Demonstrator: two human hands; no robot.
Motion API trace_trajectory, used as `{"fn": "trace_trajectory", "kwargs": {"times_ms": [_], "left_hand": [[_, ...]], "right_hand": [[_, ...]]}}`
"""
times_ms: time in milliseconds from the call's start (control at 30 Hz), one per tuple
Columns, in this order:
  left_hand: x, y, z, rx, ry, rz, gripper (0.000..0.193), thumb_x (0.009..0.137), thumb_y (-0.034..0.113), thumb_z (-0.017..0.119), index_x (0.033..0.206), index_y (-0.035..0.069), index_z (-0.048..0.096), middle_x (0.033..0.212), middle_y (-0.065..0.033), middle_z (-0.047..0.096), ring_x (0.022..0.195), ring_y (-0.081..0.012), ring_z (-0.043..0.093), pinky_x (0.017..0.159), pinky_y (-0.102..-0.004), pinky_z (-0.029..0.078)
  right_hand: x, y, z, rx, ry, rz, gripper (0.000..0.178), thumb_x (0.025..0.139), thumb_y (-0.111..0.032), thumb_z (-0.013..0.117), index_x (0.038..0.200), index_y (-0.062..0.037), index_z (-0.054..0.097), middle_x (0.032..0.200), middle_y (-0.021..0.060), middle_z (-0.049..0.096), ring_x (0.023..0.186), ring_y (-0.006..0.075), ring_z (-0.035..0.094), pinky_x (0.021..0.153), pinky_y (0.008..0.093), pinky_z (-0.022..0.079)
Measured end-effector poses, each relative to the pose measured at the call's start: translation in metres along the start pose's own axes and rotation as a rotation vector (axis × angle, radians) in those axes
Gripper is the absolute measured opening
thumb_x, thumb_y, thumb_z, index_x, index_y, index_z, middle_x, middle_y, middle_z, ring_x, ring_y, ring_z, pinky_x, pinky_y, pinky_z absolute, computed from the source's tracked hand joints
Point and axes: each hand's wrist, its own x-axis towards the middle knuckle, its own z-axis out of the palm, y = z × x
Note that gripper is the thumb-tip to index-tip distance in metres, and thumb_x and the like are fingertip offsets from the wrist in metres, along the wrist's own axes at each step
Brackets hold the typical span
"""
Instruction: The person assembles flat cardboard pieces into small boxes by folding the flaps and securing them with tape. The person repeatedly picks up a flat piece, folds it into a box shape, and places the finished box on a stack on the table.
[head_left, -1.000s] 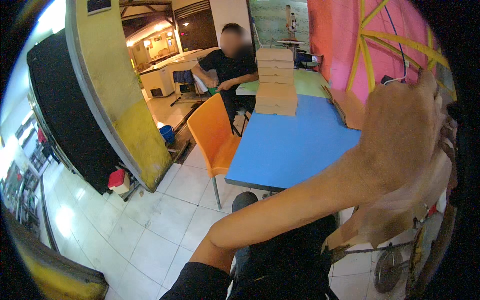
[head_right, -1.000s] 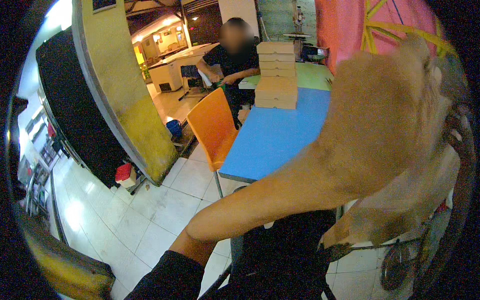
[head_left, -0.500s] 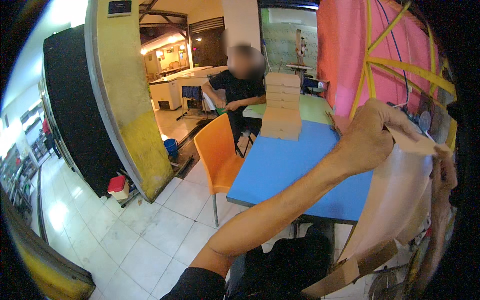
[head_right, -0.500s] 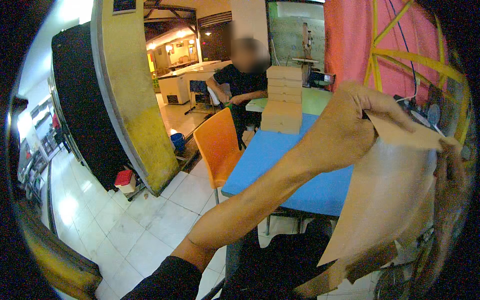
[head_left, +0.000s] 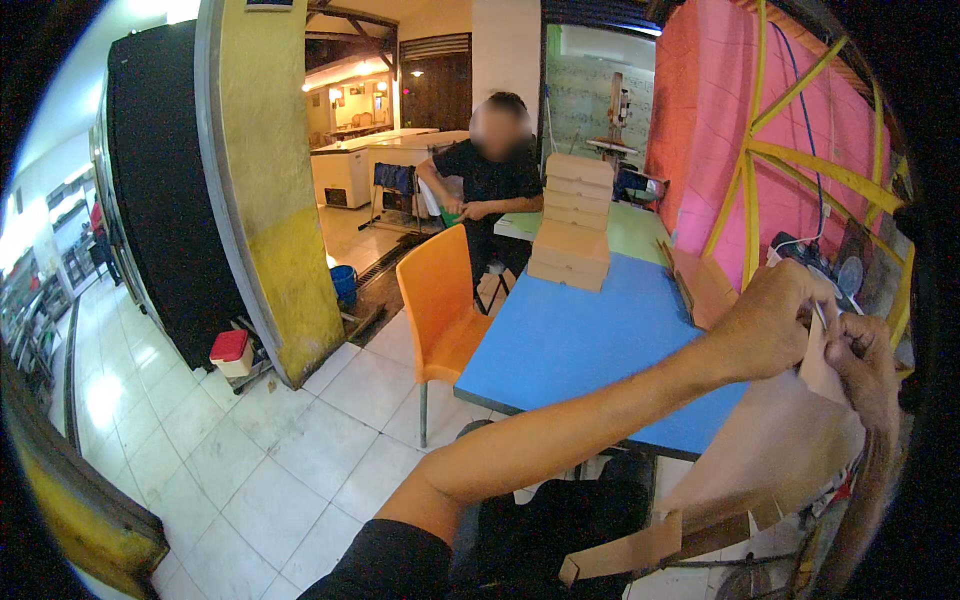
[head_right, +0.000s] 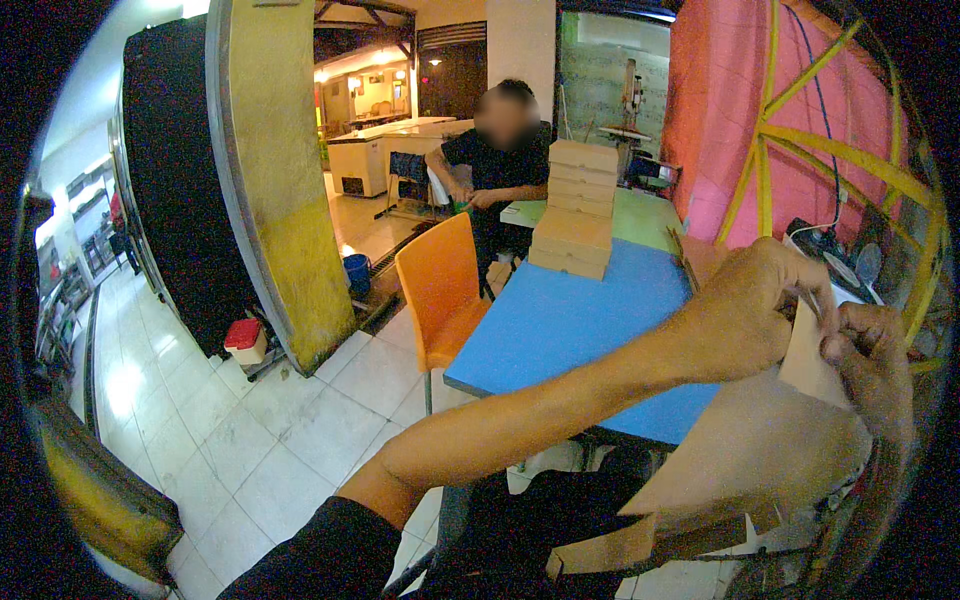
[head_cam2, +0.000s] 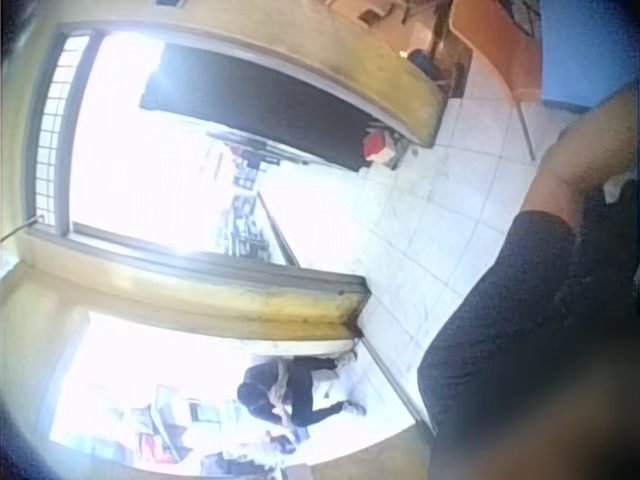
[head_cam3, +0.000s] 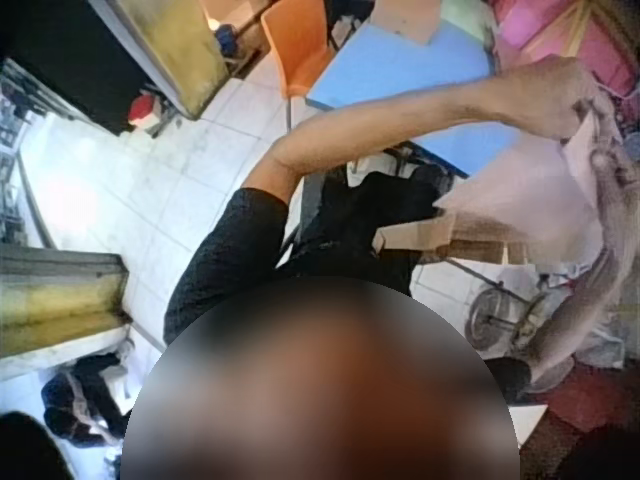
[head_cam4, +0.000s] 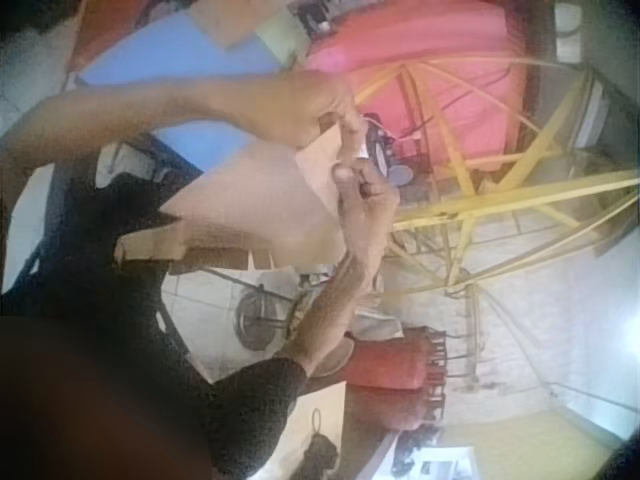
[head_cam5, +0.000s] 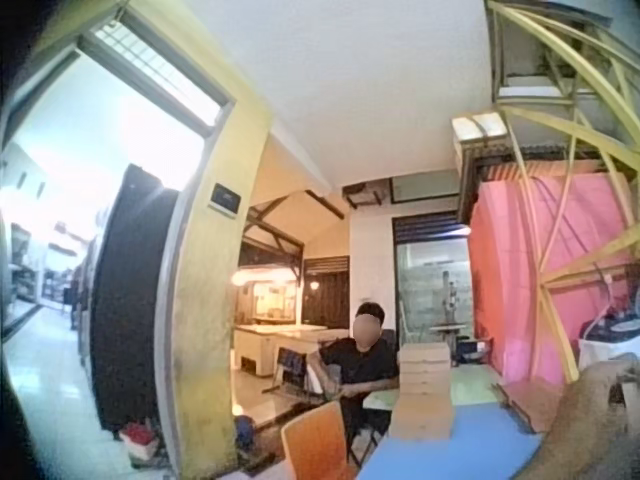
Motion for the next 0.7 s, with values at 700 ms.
{"fn": "trace_trajectory", "kwargs": {"times_ms": [700], "left_hand": [[-0.024, 0.084, -0.024, 1.003, -0.080, 0.255, 0.017, 0.067, 0.021, 0.068, 0.060, 0.007, 0.067, 0.062, -0.0202, 0.064, 0.064, -0.0350, 0.066, 0.058, -0.0475, 0.049]], "right_hand": [[-0.069, 0.021, 0.027, -0.583, 0.315, 0.106, 0.019, 0.089, -0.007, 0.063, 0.107, -0.0039, 0.065, 0.105, 0.0117, 0.063, 0.104, 0.0293, 0.053, 0.097, 0.0404, 0.039]]}}
